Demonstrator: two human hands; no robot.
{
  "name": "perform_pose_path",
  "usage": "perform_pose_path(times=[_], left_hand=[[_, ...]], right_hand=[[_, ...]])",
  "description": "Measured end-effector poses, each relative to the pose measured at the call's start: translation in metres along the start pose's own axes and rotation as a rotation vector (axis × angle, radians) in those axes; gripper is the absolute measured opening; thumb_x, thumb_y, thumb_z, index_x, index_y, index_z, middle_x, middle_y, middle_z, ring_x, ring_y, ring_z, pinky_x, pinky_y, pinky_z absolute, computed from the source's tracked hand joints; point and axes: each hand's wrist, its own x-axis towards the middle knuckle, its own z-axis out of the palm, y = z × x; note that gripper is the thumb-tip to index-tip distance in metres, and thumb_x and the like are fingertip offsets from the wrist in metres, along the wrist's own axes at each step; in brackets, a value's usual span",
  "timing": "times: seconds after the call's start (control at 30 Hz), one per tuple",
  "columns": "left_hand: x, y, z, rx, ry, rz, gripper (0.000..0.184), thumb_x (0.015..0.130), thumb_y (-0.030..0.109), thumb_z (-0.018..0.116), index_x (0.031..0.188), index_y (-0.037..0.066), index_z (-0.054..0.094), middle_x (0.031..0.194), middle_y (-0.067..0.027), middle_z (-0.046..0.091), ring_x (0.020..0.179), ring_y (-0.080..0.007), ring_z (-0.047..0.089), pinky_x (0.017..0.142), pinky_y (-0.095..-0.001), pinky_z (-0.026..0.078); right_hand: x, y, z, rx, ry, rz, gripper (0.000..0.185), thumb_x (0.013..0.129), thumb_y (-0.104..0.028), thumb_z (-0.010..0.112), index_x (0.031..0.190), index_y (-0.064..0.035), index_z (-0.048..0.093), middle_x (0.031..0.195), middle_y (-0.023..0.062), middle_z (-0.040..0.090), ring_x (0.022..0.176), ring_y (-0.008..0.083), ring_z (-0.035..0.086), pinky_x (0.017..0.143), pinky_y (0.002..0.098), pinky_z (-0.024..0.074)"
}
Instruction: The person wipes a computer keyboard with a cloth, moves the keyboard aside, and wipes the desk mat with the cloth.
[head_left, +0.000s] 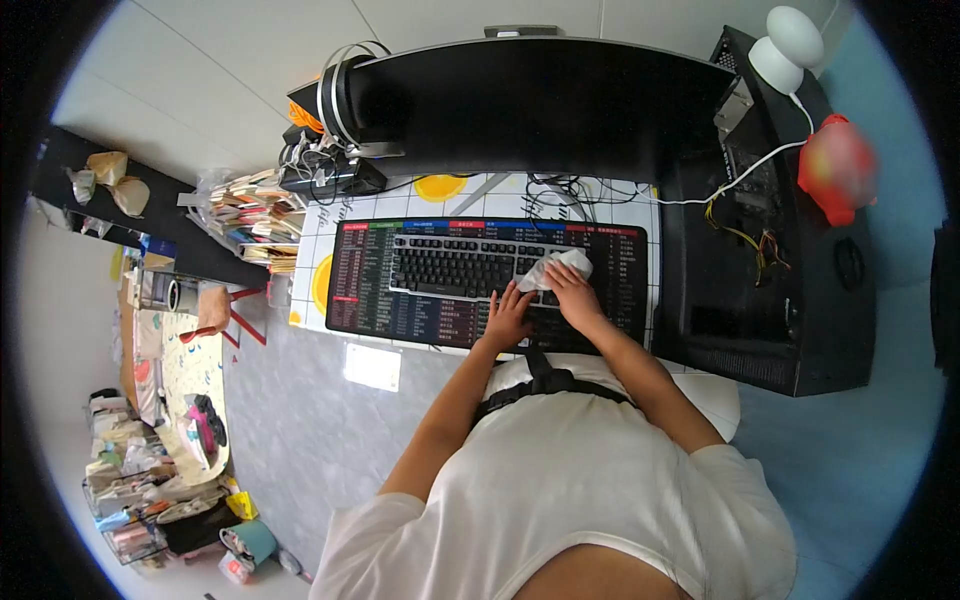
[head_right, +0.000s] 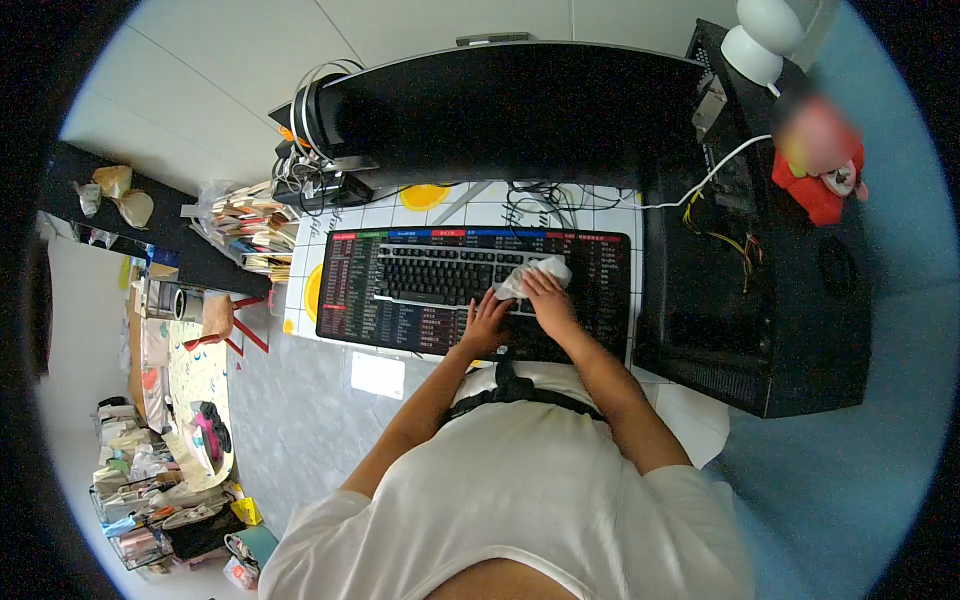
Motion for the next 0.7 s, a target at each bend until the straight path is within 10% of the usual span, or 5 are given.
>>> perform_pose_path(times=[0.7], left_hand=[[0.002,-0.009,0.008,-0.042,-0.002,0.042,0.073,0.068,0.031,0.064,0.129,0.020,0.027,0.134,-0.0128,0.022,0.130,-0.0259,0.007,0.100,-0.0521,0.003]], right_hand=[[0.007,-0.011,-0.006,-0.128,-0.046,0.009,0.035,0.077,-0.011,0.042,0.110,-0.0084,0.052,0.121,0.0021,0.045,0.119,0.0206,0.033,0.100,0.0344,0.0244]])
